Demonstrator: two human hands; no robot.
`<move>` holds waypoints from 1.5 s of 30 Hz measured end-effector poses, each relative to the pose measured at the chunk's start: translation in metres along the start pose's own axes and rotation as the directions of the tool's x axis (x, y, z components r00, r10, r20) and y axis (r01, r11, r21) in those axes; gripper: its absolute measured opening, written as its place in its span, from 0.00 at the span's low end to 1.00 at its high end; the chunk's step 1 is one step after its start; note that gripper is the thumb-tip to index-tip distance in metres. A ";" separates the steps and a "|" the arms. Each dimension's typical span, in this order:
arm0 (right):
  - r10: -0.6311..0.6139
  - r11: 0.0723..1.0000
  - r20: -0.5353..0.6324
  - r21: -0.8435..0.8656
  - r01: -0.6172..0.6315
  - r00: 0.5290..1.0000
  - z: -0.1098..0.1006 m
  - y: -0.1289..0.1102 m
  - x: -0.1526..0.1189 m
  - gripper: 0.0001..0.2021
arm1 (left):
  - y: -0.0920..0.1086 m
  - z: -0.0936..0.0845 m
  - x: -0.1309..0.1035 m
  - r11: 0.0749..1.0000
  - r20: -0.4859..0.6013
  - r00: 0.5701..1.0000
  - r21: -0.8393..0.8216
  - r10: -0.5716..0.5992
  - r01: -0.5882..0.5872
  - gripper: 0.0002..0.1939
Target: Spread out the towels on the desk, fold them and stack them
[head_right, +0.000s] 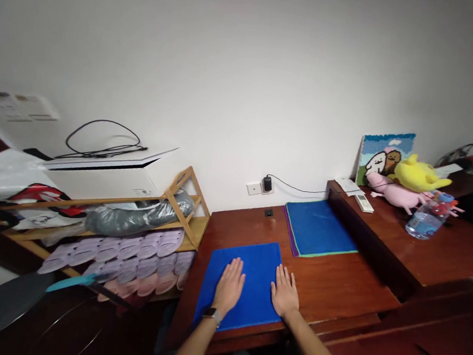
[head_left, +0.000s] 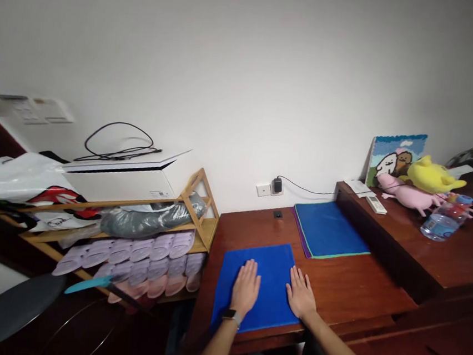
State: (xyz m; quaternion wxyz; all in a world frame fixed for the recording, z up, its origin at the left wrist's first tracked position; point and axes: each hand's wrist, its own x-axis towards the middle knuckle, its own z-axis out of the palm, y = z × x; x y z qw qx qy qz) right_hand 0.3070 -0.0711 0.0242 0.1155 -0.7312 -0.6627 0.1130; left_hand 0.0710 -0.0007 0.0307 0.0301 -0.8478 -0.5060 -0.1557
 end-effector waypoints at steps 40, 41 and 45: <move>0.025 1.000 0.017 -0.001 -0.025 1.000 -0.003 -0.010 -0.062 0.33 | 0.061 -0.011 -0.045 0.987 0.063 0.987 -0.081 0.146 -0.141 0.32; 0.018 1.000 0.024 -0.003 -0.018 1.000 -0.004 -0.010 -0.062 0.33 | 0.084 -0.006 -0.038 0.979 0.082 0.981 -0.120 0.175 -0.165 0.32; 0.003 1.000 0.046 -0.016 -0.002 0.999 -0.006 -0.010 -0.063 0.32 | 0.130 0.011 -0.024 0.976 0.192 0.970 -0.186 0.151 -0.115 0.33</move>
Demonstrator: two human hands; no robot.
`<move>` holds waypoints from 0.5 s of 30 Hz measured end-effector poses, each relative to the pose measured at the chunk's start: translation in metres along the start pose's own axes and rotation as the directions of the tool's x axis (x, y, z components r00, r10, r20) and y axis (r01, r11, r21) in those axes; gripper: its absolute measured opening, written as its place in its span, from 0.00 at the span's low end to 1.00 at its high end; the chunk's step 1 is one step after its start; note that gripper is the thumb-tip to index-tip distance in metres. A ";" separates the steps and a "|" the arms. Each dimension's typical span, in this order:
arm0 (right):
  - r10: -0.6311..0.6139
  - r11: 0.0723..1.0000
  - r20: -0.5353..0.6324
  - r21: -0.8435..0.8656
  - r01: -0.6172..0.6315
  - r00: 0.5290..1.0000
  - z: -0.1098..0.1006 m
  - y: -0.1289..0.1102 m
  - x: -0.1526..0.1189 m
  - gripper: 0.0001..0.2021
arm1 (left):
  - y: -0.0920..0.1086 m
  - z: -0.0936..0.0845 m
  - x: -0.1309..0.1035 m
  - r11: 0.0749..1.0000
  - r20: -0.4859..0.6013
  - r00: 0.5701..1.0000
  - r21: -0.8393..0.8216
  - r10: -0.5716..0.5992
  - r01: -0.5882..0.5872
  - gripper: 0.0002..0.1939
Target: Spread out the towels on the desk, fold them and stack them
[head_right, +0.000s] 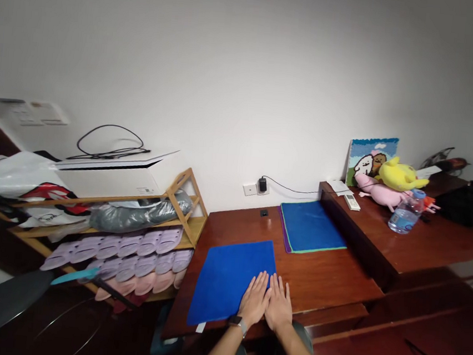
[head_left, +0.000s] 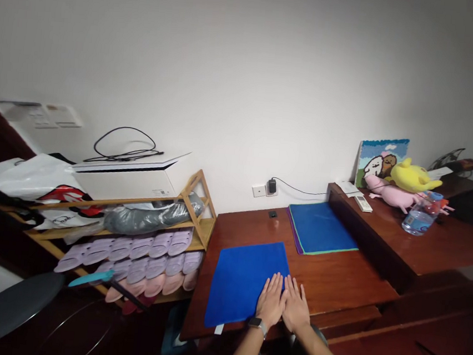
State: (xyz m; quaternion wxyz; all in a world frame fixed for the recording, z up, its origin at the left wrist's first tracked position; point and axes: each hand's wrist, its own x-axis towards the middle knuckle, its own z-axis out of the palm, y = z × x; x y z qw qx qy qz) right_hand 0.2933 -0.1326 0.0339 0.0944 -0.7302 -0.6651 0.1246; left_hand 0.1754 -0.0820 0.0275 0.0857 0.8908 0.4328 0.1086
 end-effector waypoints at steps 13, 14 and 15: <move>0.038 0.999 -0.021 -0.009 -0.038 0.999 0.011 0.003 0.002 0.32 | -0.188 -0.022 -0.116 0.845 -0.257 0.863 0.214 -0.435 0.490 0.35; 0.046 0.999 -0.012 -0.011 -0.046 0.999 0.010 0.003 0.004 0.32 | -0.188 -0.019 -0.116 0.848 -0.278 0.861 0.210 -0.426 0.487 0.35; 0.053 0.998 -0.007 -0.012 -0.054 0.999 0.009 0.003 0.008 0.32 | -0.186 -0.016 -0.116 0.850 -0.297 0.858 0.204 -0.418 0.485 0.35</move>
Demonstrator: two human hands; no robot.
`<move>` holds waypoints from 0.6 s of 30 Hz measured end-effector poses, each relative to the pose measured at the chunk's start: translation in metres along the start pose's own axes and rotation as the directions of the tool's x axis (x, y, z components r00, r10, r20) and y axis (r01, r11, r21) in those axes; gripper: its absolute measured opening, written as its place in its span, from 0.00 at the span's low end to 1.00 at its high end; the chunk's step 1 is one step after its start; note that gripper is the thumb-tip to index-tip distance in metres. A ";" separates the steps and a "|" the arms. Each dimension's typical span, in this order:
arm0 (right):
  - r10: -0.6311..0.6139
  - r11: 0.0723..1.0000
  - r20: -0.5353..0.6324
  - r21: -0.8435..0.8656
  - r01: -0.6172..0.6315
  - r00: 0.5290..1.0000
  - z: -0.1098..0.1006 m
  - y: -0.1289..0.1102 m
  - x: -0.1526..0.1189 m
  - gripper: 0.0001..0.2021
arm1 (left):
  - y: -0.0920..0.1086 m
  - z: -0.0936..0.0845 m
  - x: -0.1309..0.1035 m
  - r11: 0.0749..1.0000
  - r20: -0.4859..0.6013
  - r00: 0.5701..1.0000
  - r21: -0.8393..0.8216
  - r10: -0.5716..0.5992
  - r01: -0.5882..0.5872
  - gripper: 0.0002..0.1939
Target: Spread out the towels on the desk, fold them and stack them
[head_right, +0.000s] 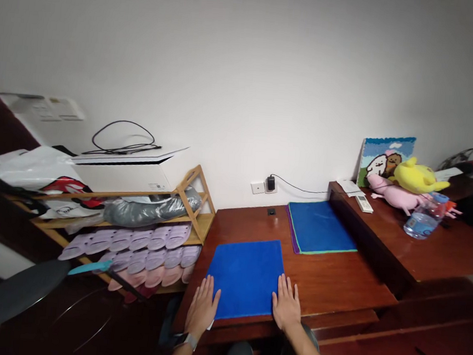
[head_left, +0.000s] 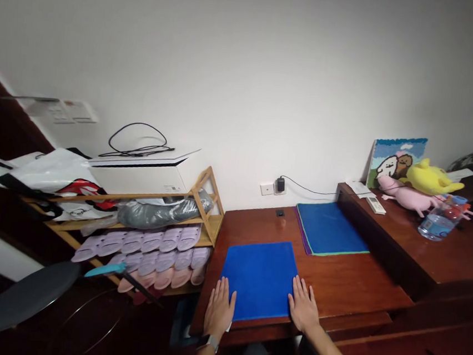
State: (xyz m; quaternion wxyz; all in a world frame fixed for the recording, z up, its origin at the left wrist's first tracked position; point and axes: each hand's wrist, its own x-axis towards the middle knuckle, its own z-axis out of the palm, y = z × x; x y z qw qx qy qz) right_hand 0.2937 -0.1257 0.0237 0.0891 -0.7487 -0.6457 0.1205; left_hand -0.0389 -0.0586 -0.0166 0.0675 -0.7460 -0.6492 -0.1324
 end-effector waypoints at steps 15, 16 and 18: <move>-0.001 1.000 -0.012 -0.025 0.000 1.000 -0.001 -0.004 0.053 0.33 | 0.025 -0.017 0.001 0.995 -0.027 0.994 -0.007 0.103 -0.103 0.32; -0.003 1.000 -0.013 -0.023 0.003 1.000 -0.001 -0.004 0.053 0.33 | 0.040 -0.020 0.006 0.990 -0.023 0.990 -0.029 0.140 -0.141 0.32; -0.009 1.000 -0.014 -0.017 0.008 1.000 -0.001 -0.004 0.053 0.33 | 0.083 -0.024 0.020 0.966 -0.001 0.971 -0.095 0.240 -0.239 0.31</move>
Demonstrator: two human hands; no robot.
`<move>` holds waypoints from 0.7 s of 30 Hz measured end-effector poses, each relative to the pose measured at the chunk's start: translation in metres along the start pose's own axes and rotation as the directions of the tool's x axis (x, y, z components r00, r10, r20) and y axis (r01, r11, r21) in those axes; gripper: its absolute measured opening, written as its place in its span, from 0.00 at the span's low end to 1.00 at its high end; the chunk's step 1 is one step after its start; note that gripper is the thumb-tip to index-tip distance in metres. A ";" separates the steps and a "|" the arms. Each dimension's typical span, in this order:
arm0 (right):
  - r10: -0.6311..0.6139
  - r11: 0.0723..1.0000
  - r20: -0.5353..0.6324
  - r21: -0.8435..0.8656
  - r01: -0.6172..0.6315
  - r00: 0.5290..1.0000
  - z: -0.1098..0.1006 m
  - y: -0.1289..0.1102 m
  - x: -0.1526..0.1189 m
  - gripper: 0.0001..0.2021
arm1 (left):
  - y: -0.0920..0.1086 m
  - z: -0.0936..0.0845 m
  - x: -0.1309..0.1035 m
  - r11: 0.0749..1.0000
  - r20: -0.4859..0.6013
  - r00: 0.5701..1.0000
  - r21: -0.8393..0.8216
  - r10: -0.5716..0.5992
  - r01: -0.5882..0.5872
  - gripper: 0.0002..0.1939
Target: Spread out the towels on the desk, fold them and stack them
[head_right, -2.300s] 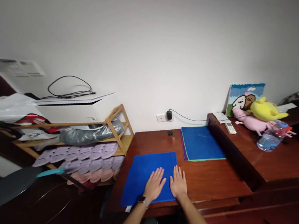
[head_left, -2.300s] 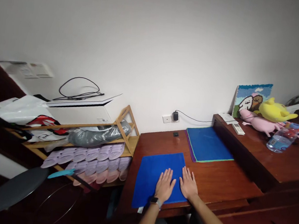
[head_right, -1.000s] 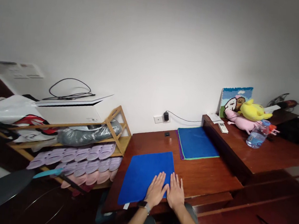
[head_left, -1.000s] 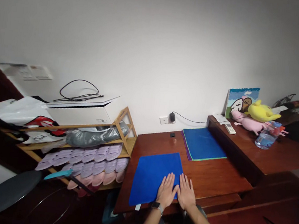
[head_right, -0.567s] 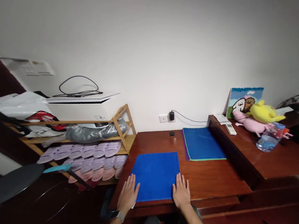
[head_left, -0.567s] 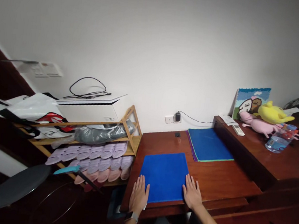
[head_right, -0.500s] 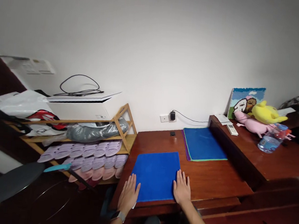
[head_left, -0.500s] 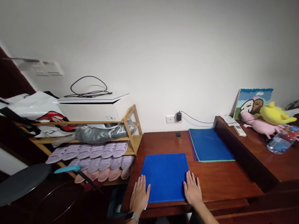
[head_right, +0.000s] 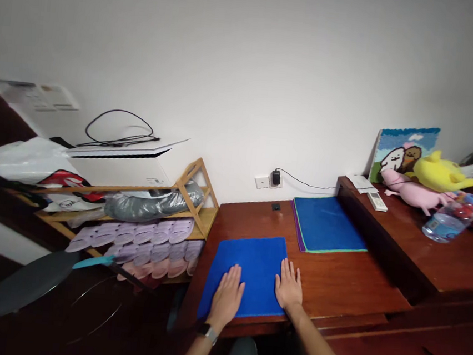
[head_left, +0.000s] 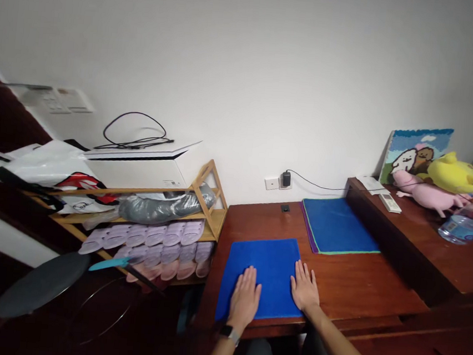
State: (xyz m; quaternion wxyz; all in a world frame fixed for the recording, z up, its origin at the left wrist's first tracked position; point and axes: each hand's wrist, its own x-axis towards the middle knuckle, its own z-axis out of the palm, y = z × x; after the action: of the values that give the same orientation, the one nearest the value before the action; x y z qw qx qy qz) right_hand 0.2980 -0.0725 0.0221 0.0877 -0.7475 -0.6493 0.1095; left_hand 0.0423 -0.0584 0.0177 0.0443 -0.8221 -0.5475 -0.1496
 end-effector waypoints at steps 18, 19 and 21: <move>0.023 0.999 0.039 -0.039 -0.021 0.999 0.002 0.001 -0.001 0.33 | -0.082 0.009 0.023 0.975 0.058 0.974 0.054 -0.218 0.215 0.33; 0.023 0.999 0.047 -0.042 -0.021 0.999 0.001 0.000 -0.001 0.33 | -0.085 0.011 0.021 0.975 0.035 0.975 0.049 -0.219 0.218 0.33; 0.030 0.999 0.063 -0.042 -0.027 0.998 -0.002 -0.001 0.002 0.33 | -0.084 0.016 0.020 0.974 0.005 0.975 0.038 -0.223 0.223 0.34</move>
State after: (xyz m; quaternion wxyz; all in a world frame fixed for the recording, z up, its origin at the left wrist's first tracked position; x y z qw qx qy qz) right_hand 0.2982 -0.0702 0.0241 0.0500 -0.7544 -0.6432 0.1213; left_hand -0.0242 -0.0033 0.0005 0.0398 -0.7552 -0.6392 -0.1396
